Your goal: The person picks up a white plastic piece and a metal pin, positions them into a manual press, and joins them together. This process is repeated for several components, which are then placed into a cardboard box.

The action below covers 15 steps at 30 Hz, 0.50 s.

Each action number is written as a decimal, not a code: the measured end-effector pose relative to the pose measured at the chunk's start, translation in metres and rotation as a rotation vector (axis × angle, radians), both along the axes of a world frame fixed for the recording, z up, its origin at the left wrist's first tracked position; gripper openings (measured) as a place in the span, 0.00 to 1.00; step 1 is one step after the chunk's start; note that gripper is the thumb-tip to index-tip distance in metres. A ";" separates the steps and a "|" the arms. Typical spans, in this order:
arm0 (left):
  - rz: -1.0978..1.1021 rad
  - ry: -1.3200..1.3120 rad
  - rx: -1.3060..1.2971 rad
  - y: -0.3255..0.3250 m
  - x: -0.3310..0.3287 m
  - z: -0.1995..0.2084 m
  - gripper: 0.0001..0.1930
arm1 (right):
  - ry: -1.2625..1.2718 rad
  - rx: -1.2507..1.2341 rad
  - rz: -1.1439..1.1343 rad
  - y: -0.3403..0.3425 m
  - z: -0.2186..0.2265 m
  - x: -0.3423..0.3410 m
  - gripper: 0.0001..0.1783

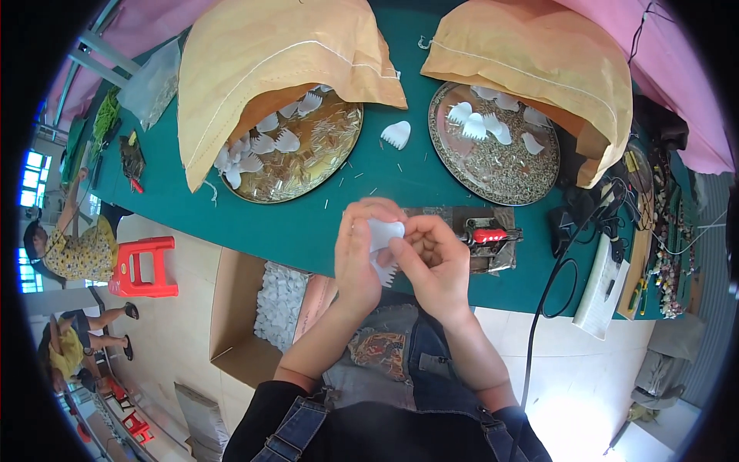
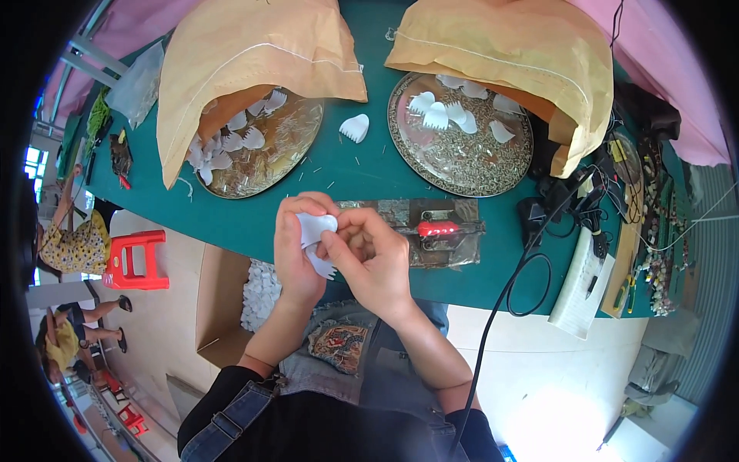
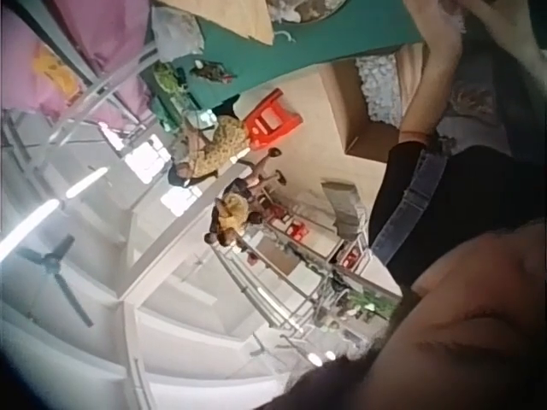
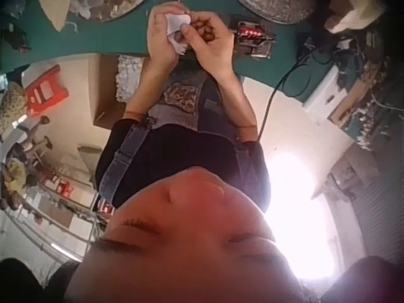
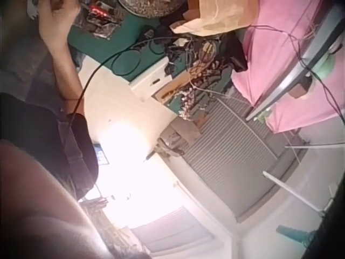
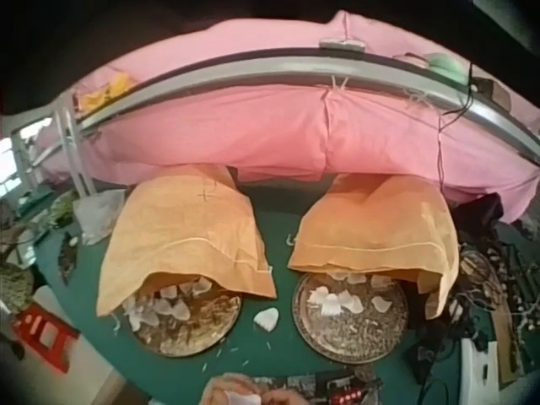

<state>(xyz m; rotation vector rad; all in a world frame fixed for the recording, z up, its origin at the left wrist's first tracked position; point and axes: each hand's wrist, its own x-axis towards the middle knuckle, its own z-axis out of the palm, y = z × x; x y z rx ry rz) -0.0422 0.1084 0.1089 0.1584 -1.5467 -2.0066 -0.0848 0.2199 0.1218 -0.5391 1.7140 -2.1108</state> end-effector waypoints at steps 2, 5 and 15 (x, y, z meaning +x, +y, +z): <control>0.033 -0.035 0.100 -0.003 0.004 0.000 0.22 | -0.137 -0.128 -0.027 -0.004 0.008 -0.003 0.07; 0.052 -0.035 0.297 -0.022 0.006 0.012 0.17 | 0.093 0.010 -0.146 0.006 0.015 -0.020 0.06; -0.098 -0.421 -0.088 -0.078 0.028 0.004 0.13 | 0.905 0.657 -0.036 -0.011 0.003 -0.031 0.08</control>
